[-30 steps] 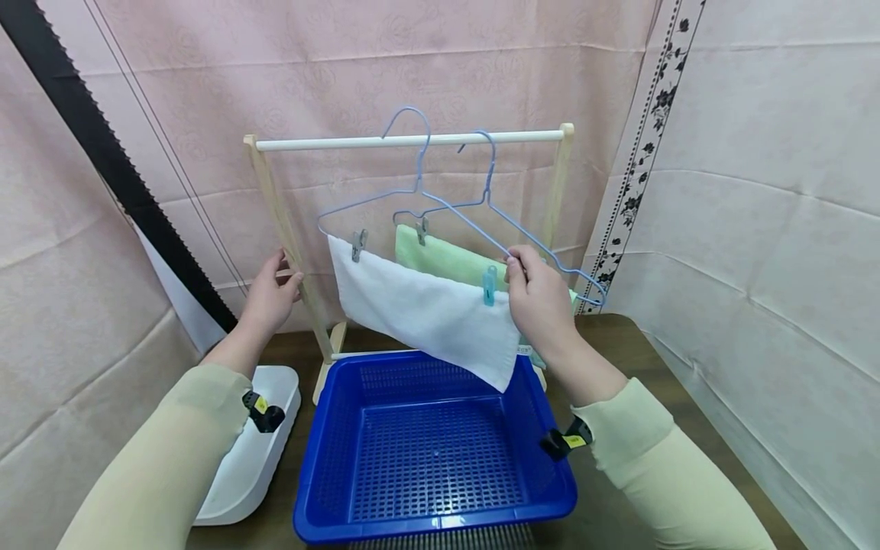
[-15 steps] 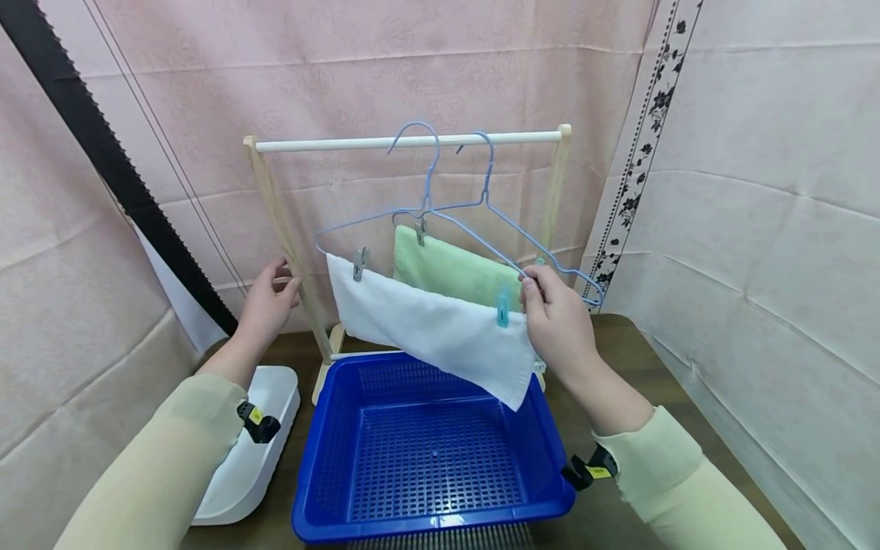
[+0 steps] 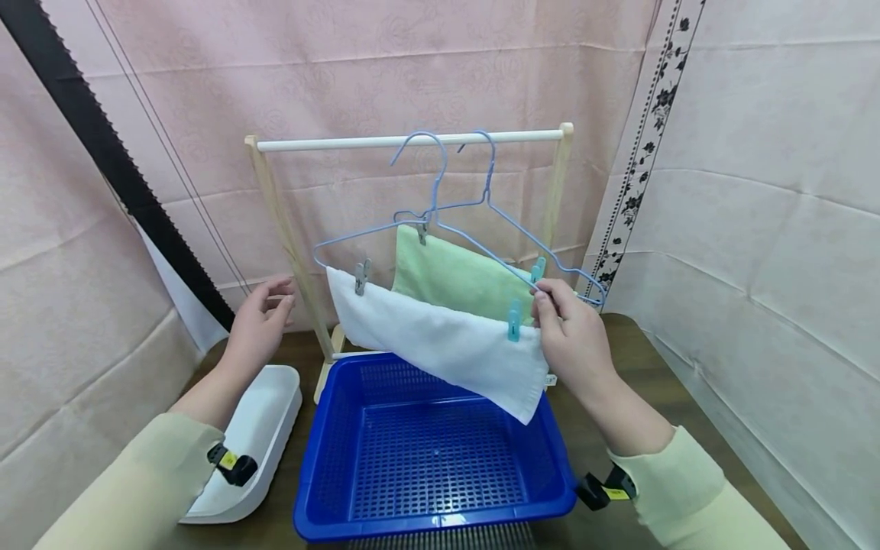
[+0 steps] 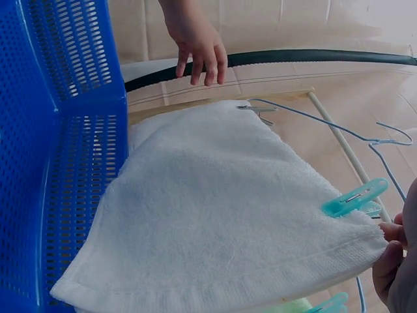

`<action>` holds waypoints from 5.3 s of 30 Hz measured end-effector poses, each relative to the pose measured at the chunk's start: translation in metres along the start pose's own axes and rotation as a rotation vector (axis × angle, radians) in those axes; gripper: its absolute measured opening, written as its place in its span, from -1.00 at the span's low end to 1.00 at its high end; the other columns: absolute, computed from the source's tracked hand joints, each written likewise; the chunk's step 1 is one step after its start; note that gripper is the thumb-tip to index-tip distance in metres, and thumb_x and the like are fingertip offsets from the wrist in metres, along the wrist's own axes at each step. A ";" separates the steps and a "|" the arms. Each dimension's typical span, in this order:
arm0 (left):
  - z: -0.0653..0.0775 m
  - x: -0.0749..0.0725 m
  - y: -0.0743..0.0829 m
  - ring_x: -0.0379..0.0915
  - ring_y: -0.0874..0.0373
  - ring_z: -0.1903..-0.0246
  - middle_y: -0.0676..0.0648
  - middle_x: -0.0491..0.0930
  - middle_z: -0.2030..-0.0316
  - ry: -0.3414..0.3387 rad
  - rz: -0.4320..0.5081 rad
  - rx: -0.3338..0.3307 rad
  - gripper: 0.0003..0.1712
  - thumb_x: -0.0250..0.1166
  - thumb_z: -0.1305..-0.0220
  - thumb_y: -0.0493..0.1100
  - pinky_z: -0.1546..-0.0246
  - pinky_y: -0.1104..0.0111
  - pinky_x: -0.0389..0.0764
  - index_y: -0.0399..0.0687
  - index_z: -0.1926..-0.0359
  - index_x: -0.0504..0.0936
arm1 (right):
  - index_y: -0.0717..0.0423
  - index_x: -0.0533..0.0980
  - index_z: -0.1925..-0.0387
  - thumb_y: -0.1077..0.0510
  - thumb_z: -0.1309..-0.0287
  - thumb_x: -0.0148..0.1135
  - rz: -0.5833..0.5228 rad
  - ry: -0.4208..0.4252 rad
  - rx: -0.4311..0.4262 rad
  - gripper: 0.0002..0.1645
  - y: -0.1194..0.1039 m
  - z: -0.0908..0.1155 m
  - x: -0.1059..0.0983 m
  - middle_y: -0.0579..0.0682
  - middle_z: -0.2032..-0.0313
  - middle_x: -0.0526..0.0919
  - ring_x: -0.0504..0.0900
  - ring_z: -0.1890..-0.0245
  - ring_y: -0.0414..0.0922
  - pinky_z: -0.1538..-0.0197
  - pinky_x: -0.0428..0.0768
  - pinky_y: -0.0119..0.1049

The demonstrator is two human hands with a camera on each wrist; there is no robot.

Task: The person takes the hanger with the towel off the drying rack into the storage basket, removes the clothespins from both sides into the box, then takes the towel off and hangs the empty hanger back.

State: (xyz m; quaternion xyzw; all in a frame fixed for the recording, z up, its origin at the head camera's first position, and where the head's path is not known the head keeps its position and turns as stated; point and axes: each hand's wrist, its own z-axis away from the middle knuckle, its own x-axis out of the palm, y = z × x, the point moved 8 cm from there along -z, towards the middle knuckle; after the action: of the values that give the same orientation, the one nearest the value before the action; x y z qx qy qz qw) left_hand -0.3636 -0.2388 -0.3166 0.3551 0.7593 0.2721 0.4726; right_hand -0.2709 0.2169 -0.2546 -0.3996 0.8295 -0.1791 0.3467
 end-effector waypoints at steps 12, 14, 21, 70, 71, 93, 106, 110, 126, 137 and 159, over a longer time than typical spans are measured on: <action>0.043 0.007 0.054 0.44 0.01 -0.14 -0.06 0.48 -0.15 -0.084 0.031 0.127 -0.54 0.06 -0.53 0.01 -0.01 0.07 0.58 -0.04 -0.33 0.41 | 0.28 0.54 0.07 0.26 -0.47 -0.01 -0.065 0.021 -0.010 -0.78 -0.004 0.006 -0.010 0.02 0.41 0.57 0.52 0.41 -0.29 0.34 0.44 -0.53; 0.048 0.008 0.063 0.44 0.02 -0.14 -0.05 0.48 -0.16 -0.091 0.028 0.156 -0.55 0.08 -0.52 0.00 -0.03 0.06 0.55 -0.04 -0.31 0.43 | 0.28 0.55 0.07 0.27 -0.46 0.00 -0.058 0.019 -0.016 -0.78 -0.004 0.008 -0.011 0.02 0.43 0.57 0.51 0.42 -0.29 0.36 0.43 -0.53; 0.064 0.010 0.085 0.50 0.10 -0.05 -0.01 0.49 -0.16 -0.111 -0.012 0.230 -0.59 0.13 -0.50 -0.08 0.04 0.13 0.59 -0.03 -0.29 0.46 | 0.25 0.56 0.09 0.30 -0.44 0.01 -0.034 -0.002 -0.055 -0.80 -0.007 0.014 -0.011 -0.01 0.46 0.57 0.49 0.42 -0.20 0.37 0.39 -0.51; 0.078 0.031 0.096 0.56 0.14 0.12 0.05 0.56 -0.17 -0.299 -0.267 0.163 -0.52 0.20 -0.44 0.03 0.27 0.24 0.62 0.20 -0.34 0.48 | 0.15 0.55 0.18 0.38 -0.38 0.06 -0.054 -0.137 -0.154 -0.83 -0.010 0.029 0.005 -0.15 0.45 0.54 0.45 0.46 -0.27 0.41 0.40 -0.48; 0.078 0.030 0.096 0.56 0.14 0.12 0.04 0.56 -0.17 -0.300 -0.265 0.167 -0.52 0.21 -0.44 0.02 0.26 0.24 0.62 0.19 -0.34 0.48 | 0.15 0.55 0.18 0.38 -0.38 0.06 -0.055 -0.138 -0.150 -0.83 -0.010 0.029 0.005 -0.14 0.45 0.54 0.46 0.46 -0.27 0.41 0.40 -0.48; 0.082 0.033 0.090 0.55 0.15 0.27 0.04 0.61 0.14 -0.347 -0.219 0.178 -0.65 0.28 -0.39 -0.10 0.32 0.32 0.62 0.12 -0.17 0.57 | 0.15 0.56 0.19 0.38 -0.39 0.05 -0.085 -0.141 -0.123 -0.83 -0.006 0.029 0.006 -0.12 0.46 0.55 0.47 0.45 -0.26 0.40 0.41 -0.47; 0.084 0.030 0.091 0.44 0.16 0.37 0.11 0.53 0.38 -0.304 -0.201 0.239 -0.79 0.34 -0.33 -0.13 0.39 0.30 0.56 0.11 0.03 0.63 | 0.17 0.56 0.20 0.39 -0.37 0.06 -0.074 -0.144 -0.129 -0.83 -0.004 0.029 0.006 -0.12 0.46 0.55 0.48 0.44 -0.27 0.36 0.42 -0.50; 0.084 0.029 0.089 0.43 0.15 0.39 0.11 0.52 0.40 -0.296 -0.181 0.234 -0.81 0.36 -0.31 -0.14 0.42 0.30 0.56 0.10 0.07 0.66 | 0.18 0.56 0.21 0.40 -0.37 0.05 -0.083 -0.147 -0.141 -0.83 -0.006 0.030 0.006 -0.12 0.46 0.55 0.47 0.45 -0.26 0.38 0.42 -0.49; 0.086 0.024 0.088 0.41 0.14 0.42 0.17 0.61 0.33 -0.241 -0.123 0.232 -0.87 0.39 -0.27 -0.17 0.50 0.34 0.51 0.15 0.17 0.73 | 0.20 0.56 0.21 0.41 -0.37 0.04 -0.103 -0.148 -0.148 -0.82 -0.005 0.029 0.006 -0.12 0.47 0.55 0.49 0.45 -0.26 0.37 0.43 -0.49; 0.086 0.020 0.080 0.51 0.15 0.32 0.11 0.66 0.25 -0.186 -0.006 0.160 -0.87 0.38 -0.28 -0.21 0.34 0.35 0.61 0.10 0.17 0.74 | 0.19 0.56 0.22 0.39 -0.37 0.06 -0.094 -0.128 -0.127 -0.83 -0.001 0.028 0.004 -0.11 0.48 0.56 0.49 0.45 -0.26 0.38 0.43 -0.50; 0.086 0.015 0.063 0.56 0.07 0.18 -0.04 0.65 0.16 -0.147 0.185 0.014 -0.79 0.29 -0.39 -0.08 0.16 0.40 0.62 -0.03 0.03 0.65 | 0.19 0.56 0.24 0.43 -0.36 0.04 -0.152 -0.102 -0.129 -0.80 0.000 0.026 0.002 -0.08 0.50 0.56 0.50 0.48 -0.18 0.40 0.43 -0.49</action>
State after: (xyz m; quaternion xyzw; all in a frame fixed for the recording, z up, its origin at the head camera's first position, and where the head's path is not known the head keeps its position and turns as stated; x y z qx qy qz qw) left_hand -0.2719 -0.1823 -0.3117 0.4459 0.6885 0.2824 0.4974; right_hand -0.2530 0.2149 -0.2731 -0.4914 0.7878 -0.1307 0.3476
